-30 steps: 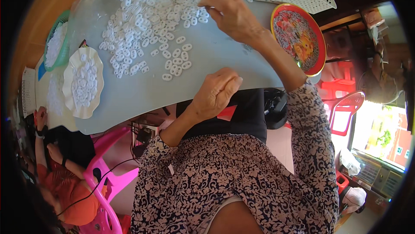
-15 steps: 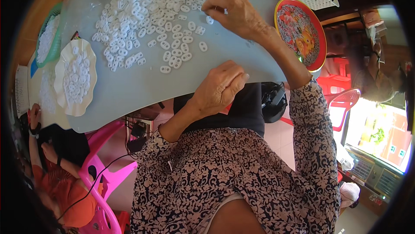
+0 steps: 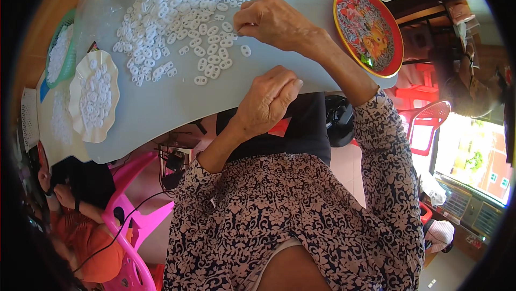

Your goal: Manually inspecting and sorting small white plastic components at a table.

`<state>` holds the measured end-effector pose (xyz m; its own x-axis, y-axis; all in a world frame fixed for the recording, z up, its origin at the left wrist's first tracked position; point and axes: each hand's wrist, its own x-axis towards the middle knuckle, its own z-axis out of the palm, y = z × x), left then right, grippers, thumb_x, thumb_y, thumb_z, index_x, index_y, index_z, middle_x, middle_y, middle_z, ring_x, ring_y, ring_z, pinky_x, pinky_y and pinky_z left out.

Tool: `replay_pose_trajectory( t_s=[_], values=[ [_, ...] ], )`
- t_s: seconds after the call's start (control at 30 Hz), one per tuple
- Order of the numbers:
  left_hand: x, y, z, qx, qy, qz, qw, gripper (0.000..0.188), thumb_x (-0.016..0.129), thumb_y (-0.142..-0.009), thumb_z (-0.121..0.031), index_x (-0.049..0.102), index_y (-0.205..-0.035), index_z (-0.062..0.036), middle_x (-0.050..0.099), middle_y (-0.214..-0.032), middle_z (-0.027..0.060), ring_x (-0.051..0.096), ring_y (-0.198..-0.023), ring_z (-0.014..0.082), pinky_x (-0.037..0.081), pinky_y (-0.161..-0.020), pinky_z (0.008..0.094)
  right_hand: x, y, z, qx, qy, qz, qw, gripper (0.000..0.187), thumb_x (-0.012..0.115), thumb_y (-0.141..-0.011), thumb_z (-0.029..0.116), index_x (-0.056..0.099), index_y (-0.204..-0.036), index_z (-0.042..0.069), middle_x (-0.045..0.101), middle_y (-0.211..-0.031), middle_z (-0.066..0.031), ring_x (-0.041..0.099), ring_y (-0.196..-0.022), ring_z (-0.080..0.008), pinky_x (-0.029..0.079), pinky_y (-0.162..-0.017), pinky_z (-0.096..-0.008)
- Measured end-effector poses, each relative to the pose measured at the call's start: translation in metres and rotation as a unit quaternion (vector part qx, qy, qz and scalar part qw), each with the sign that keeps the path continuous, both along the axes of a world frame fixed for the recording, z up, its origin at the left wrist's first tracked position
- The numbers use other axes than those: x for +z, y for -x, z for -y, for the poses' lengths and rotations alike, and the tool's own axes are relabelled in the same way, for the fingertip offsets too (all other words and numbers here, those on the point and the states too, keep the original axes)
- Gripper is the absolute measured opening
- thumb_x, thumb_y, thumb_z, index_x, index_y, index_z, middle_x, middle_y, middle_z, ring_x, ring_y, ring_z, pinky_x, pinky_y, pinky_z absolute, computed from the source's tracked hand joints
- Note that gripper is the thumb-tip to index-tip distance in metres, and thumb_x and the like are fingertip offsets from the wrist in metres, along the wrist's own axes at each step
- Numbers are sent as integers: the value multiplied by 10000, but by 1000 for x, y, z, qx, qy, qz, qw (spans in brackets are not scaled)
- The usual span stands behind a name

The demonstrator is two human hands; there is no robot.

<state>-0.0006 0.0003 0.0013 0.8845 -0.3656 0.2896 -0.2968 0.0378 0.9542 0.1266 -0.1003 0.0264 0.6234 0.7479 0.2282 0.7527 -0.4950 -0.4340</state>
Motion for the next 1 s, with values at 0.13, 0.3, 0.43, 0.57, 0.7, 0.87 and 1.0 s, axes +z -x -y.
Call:
replay_pose_trajectory(
  t_s=[0.13,0.3,0.43,0.57,0.7,0.87,1.0],
  values=[
    [-2,-1,-2,7,11,5,1000,236,437,-942,-147,501,-782,14,475,-675,56,448,-592,129,386,-563,265,-2,1,2,-23,-1,10,1000,47,616,-756,51,609,-765,5,614,-714,-109,589,-628,-272,480,-604,-353],
    [1,2,-8,14,94,-67,993,237,455,-933,-134,502,-764,25,491,-668,68,473,-637,149,398,-599,267,15,11,10,-70,-61,-107,990,80,620,-796,91,637,-817,16,628,-719,-69,578,-622,-170,472,-605,-294],
    [-1,-9,-19,117,178,-60,975,252,429,-947,-152,531,-780,8,518,-699,28,491,-685,101,410,-662,231,22,18,26,-99,-158,-310,932,171,631,-855,177,644,-883,9,613,-741,-8,530,-662,-64,452,-618,-230],
    [10,-16,-22,204,133,-46,969,147,504,-925,-120,541,-913,22,541,-763,37,513,-716,104,424,-673,237,24,35,28,-111,-232,-390,884,229,631,-875,227,632,-912,1,603,-761,0,529,-680,-58,449,-628,-213],
    [13,-20,-14,206,158,-53,964,136,542,-907,-97,544,-953,32,548,-790,36,526,-746,96,442,-686,230,19,52,30,-104,-303,-411,854,248,620,-885,246,626,-924,1,598,-755,-11,519,-672,-56,445,-627,-206],
    [17,-21,-11,209,87,-6,974,143,541,-907,-98,555,-961,33,582,-802,43,556,-723,88,466,-680,230,13,59,39,-98,-358,-379,848,187,623,-883,203,642,-877,17,597,-718,4,485,-614,-41,401,-548,-190],
    [19,-21,-13,212,33,6,977,125,537,-906,-93,563,-943,24,597,-791,46,566,-694,90,462,-660,227,15,62,43,-97,-360,-310,875,149,629,-873,146,635,-903,0,615,-752,-6,542,-686,-47,453,-611,-196]
  ],
)
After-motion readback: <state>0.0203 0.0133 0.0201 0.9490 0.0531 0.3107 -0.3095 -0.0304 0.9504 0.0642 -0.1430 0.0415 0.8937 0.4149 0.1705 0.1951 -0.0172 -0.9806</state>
